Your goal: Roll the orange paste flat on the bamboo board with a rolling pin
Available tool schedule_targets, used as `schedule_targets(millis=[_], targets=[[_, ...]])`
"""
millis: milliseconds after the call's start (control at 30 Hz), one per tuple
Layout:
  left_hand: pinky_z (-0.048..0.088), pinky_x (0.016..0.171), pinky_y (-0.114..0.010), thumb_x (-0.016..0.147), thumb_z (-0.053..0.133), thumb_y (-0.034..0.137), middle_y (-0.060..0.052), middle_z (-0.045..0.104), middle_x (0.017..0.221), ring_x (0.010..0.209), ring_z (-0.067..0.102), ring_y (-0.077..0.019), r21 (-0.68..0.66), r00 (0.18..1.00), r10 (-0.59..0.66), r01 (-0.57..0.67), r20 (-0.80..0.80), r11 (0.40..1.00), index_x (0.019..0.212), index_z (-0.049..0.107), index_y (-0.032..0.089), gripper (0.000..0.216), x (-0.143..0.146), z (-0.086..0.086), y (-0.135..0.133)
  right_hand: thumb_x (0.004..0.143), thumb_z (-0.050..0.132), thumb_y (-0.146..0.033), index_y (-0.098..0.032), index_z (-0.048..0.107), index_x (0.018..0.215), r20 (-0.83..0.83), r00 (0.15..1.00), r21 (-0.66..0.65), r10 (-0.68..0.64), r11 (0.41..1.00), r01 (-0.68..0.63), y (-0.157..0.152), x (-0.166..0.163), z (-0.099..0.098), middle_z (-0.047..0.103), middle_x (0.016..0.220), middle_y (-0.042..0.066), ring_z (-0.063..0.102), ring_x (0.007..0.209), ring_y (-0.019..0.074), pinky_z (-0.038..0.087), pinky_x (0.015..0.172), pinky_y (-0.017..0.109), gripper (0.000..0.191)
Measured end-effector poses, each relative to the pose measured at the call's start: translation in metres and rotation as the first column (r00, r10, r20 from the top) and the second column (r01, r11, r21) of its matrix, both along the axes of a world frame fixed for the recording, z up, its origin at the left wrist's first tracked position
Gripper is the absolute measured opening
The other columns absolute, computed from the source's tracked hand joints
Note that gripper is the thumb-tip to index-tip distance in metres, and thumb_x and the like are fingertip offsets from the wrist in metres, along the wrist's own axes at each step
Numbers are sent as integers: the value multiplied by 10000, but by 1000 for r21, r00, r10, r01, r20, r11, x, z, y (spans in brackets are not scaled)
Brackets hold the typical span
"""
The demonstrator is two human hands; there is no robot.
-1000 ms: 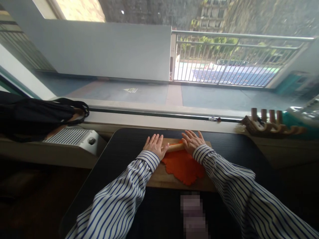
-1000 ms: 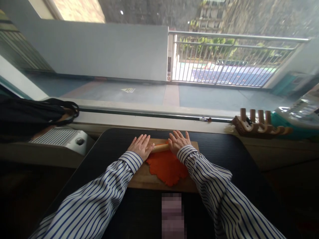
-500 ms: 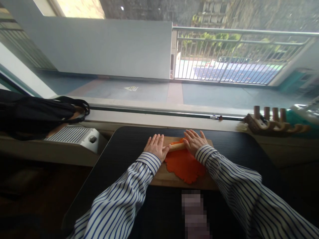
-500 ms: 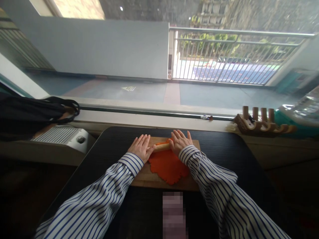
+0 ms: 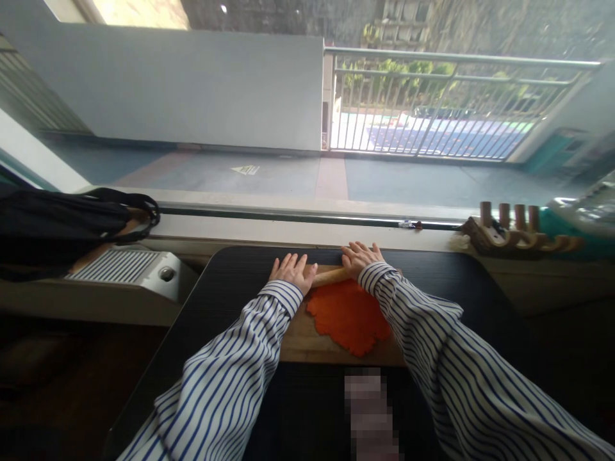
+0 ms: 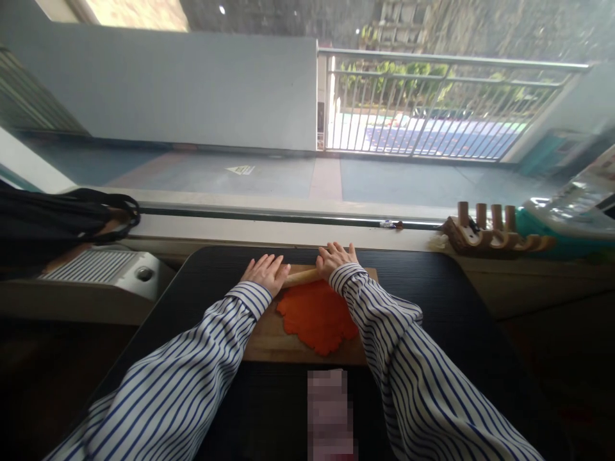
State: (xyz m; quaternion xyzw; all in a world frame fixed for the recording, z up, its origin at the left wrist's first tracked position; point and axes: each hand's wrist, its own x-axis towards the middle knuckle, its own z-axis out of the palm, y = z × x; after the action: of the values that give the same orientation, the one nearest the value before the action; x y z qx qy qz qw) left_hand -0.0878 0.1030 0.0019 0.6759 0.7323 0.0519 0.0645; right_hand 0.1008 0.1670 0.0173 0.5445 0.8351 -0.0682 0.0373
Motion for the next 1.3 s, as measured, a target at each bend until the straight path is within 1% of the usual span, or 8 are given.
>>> schedule_targets(millis=[200, 367, 500, 600, 733, 967, 1133, 1300], targets=[[200, 1063, -457, 852, 174, 560, -109, 398, 1379, 1291, 300, -244, 35, 998, -45, 46, -42, 998, 1316, 395, 160, 651, 4, 0, -15, 895, 165, -381, -219, 398, 1304, 7, 1000, 43, 10, 999, -10, -21, 7, 1, 340, 1411, 63, 243, 1296, 220, 117, 1033, 574, 499], [199, 1065, -452, 855, 167, 554, -132, 373, 1390, 1301, 278, -256, 56, 996, -79, 81, -42, 995, 1345, 339, 107, 685, 9, 1, -33, 901, 155, -414, -205, 351, 1337, -19, 1000, 29, -4, 1000, 5, -42, 16, 2, 299, 1435, 45, 217, 1311, 213, 128, 1045, 546, 522], [205, 1066, -443, 857, 201, 546, -127, 298, 1430, 1325, 219, -263, 82, 990, -128, 133, -61, 988, 1363, 301, 100, 682, 14, 0, -52, 907, 133, -428, -191, 303, 1365, -39, 999, 58, 6, 998, -3, -62, 27, -3, 258, 1453, 27, 199, 1317, 195, 168, 1054, 487, 543], [206, 1065, -448, 851, 214, 562, -139, 267, 1441, 1332, 193, -273, 93, 987, -147, 153, -72, 984, 1367, 287, 82, 709, 15, 0, -58, 910, 116, -434, -187, 274, 1379, -31, 999, 65, 8, 998, -6, -69, 31, -5, 252, 1455, 26, 195, 1319, 190, 176, 1057, 466, 553], [207, 1067, -446, 851, 206, 564, -146, 304, 1423, 1322, 224, -273, 61, 990, -127, 131, -66, 989, 1357, 310, 75, 711, 14, 3, -51, 911, 120, -433, -192, 295, 1370, -19, 1000, 62, 3, 998, -2, -63, 28, -3, 270, 1449, 28, 206, 1316, 194, 163, 1060, 469, 548], [201, 1068, -447, 855, 178, 566, -140, 385, 1381, 1293, 297, -263, 50, 997, -66, 67, -36, 996, 1323, 382, 102, 690, 9, 2, -25, 905, 145, -419, -205, 335, 1349, -18, 999, 40, -27, 999, 28, -36, 14, -3, 318, 1427, 42, 234, 1307, 203, 117, 1057, 512, 528], [202, 1062, -469, 852, 167, 576, -112, 407, 1372, 1286, 311, -249, 38, 1000, -17, 18, -19, 999, 1290, 440, 175, 653, 4, 1, -6, 898, 162, -395, -238, 370, 1322, -32, 999, 48, -29, 998, 31, -15, 5, -6, 371, 1398, 42, 282, 1283, 212, 150, 1037, 540, 497], [182, 1067, -475, 844, 158, 594, -89, 377, 1395, 1303, 282, -234, -35, 999, 28, -27, 16, 999, 1314, 402, 216, 651, 1, 5, 9, 891, 180, -392, -258, 393, 1296, -58, 998, 9, -37, 999, 38, 1, 0, -4, 366, 1398, 40, 289, 1274, 226, 172, 1011, 576, 476]])
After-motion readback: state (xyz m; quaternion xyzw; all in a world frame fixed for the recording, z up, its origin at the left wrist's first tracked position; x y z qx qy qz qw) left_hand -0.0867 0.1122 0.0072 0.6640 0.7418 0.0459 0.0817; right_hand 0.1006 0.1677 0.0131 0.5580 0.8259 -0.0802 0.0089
